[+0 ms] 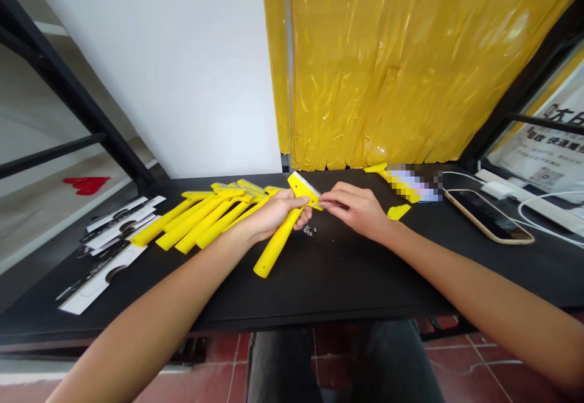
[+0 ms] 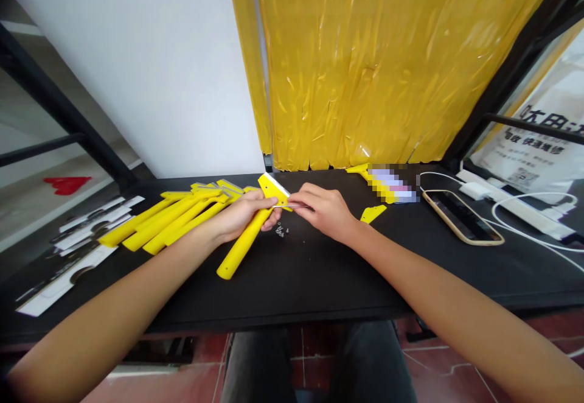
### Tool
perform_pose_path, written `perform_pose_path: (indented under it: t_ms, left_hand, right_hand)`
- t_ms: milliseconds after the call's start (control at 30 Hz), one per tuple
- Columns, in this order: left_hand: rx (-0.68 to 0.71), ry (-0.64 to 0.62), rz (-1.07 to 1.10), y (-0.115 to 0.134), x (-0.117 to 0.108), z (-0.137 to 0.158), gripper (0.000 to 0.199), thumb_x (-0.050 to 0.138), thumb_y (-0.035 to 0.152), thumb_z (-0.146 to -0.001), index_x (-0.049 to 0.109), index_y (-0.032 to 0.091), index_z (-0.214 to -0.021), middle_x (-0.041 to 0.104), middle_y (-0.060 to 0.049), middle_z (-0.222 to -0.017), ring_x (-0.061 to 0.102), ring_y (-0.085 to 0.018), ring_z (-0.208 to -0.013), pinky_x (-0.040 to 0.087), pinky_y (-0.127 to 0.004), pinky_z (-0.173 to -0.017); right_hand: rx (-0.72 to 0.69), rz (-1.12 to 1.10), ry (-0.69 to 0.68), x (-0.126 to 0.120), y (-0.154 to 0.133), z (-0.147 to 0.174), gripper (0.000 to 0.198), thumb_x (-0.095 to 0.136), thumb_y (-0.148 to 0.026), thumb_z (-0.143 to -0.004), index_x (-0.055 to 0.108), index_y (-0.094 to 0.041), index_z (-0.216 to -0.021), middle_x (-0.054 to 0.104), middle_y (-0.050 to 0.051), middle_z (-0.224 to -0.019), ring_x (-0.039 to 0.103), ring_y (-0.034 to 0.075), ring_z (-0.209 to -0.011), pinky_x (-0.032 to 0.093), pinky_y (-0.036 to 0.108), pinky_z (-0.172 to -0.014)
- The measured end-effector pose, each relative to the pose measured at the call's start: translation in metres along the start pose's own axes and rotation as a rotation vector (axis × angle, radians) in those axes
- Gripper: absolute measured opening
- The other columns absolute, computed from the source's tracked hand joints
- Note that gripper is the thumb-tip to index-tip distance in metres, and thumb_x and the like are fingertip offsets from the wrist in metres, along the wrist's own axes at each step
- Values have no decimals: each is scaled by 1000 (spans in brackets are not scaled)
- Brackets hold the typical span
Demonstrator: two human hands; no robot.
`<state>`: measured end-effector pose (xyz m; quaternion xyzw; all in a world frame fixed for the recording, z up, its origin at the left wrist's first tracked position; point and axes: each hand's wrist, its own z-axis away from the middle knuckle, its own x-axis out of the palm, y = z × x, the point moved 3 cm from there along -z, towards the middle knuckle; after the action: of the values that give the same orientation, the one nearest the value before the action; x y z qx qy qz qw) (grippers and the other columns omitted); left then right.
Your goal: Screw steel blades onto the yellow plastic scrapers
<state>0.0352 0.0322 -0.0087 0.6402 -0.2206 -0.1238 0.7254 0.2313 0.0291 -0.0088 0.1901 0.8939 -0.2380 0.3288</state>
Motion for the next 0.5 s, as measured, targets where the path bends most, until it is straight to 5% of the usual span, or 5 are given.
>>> perform_pose_path:
  t_ms: [233, 500]
  left_hand:
    - [-8, -71, -49, -4, 6, 3, 26, 63, 29, -92, 60, 11, -73, 60, -6, -61, 55, -12, -52, 41, -26, -53]
    - [-26, -13, -75, -4, 7, 4, 26, 63, 28, -92, 58, 12, -72, 61, -7, -64, 56, -12, -53, 41, -26, -53]
  right_hand:
    - [-19, 10, -16, 6, 0, 1, 23, 55, -32, -99, 76, -22, -101, 72, 7, -92, 64, 16, -77, 47, 28, -69]
    - [-16, -26, -83, 5, -2, 1, 22, 55, -31, -99, 75, -23, -101, 72, 7, -96, 64, 17, -82, 46, 29, -73]
